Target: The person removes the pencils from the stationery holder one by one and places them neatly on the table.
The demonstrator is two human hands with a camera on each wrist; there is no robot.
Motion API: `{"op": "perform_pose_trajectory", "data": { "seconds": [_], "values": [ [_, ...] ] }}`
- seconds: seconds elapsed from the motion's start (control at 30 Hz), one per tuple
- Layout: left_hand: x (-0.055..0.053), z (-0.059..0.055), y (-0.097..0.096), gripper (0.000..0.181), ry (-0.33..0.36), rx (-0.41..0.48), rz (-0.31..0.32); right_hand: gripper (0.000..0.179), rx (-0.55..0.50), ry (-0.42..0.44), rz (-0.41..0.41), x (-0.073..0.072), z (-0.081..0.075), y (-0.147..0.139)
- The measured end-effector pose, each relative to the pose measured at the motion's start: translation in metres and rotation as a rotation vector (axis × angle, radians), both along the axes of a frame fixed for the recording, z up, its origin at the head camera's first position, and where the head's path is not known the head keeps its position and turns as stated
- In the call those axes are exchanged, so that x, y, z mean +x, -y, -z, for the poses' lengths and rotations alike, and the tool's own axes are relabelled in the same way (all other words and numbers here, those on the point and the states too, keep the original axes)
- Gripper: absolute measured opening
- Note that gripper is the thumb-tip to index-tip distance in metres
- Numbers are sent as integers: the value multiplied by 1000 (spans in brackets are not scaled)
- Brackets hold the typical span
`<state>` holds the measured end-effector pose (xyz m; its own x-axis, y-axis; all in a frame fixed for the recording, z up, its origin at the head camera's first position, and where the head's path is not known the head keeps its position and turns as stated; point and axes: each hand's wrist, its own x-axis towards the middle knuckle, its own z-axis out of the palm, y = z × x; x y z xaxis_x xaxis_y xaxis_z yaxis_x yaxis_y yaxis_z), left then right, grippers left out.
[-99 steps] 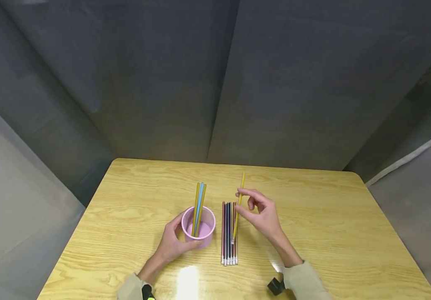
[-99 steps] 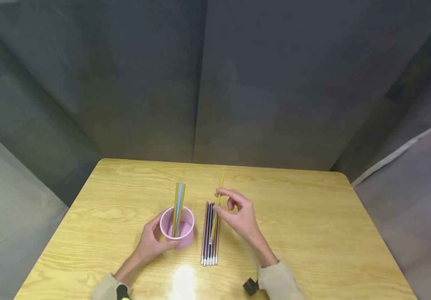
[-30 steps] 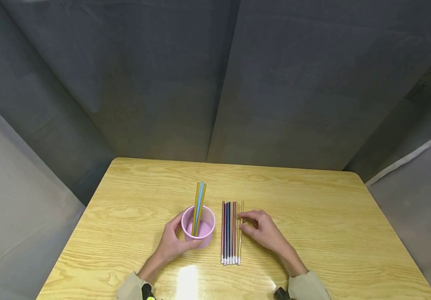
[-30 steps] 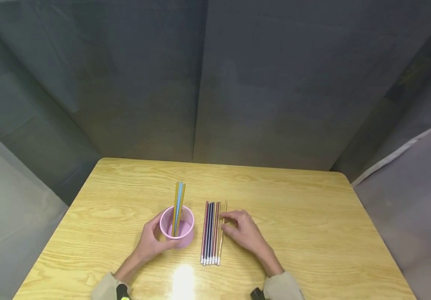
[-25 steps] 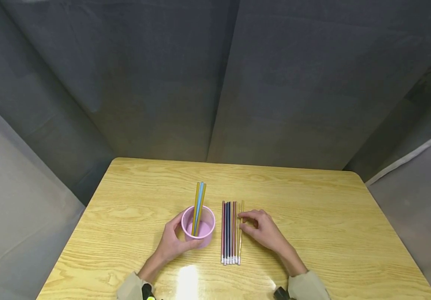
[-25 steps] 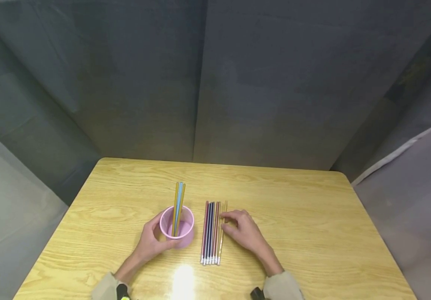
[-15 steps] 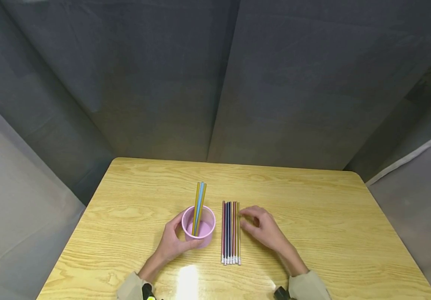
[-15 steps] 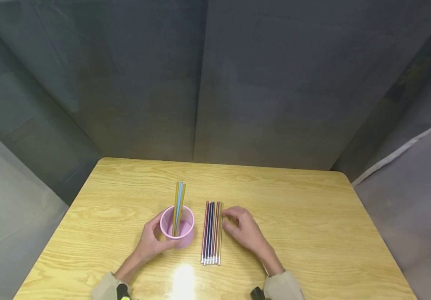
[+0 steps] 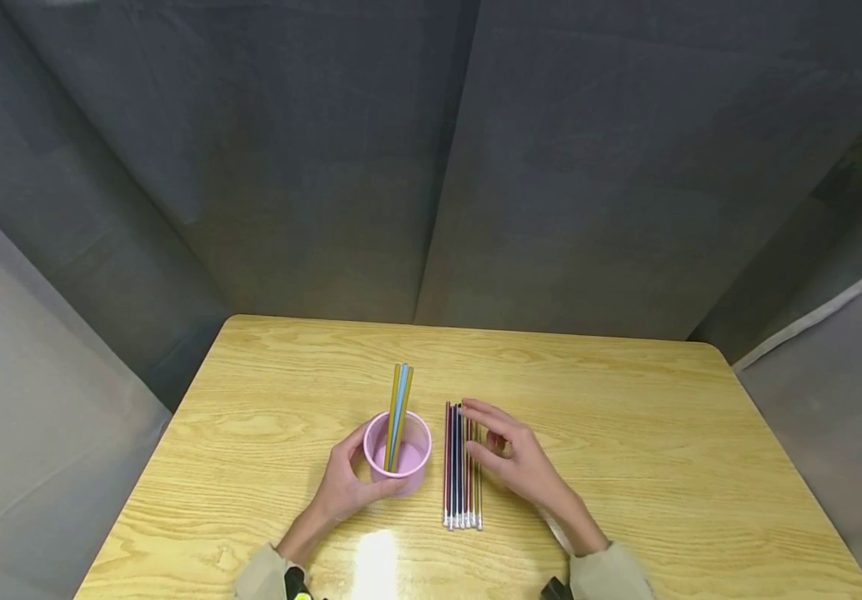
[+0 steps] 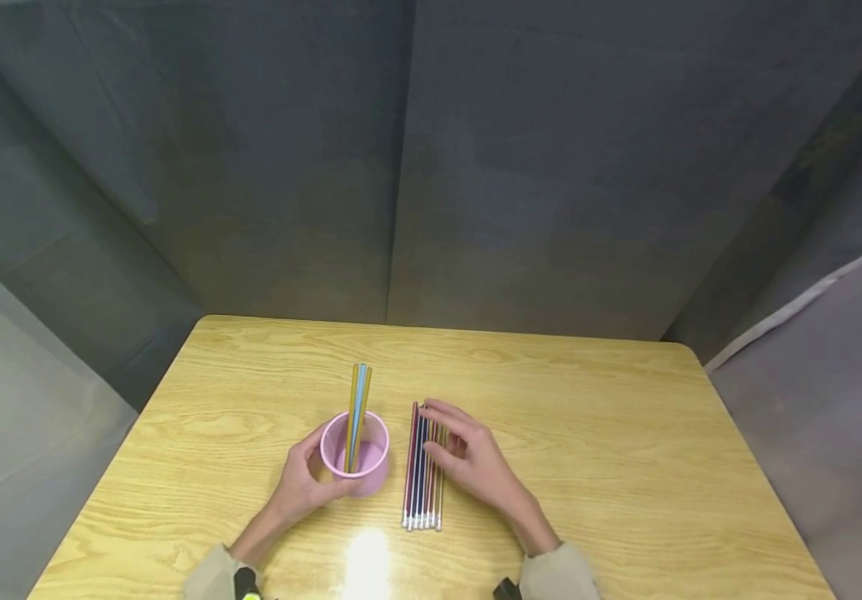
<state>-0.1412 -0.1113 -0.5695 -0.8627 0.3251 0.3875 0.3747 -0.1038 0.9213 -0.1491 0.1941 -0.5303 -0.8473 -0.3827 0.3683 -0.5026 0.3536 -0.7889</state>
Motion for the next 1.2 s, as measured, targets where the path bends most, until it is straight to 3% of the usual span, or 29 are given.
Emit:
{"op": "perform_pose_trajectory", "data": {
  "seconds": [0.23, 0.7, 1.2],
  "values": [
    [0, 0, 0, 92, 5, 2, 7, 55, -4, 45, -45, 2, -10, 14],
    [-2, -1, 1, 91, 0, -12, 11, 56, -6, 16, -150, -7, -23, 44],
    [0, 0, 2, 91, -21, -26, 5, 59, 39, 6, -208, -17, -21, 65]
  ]
}}
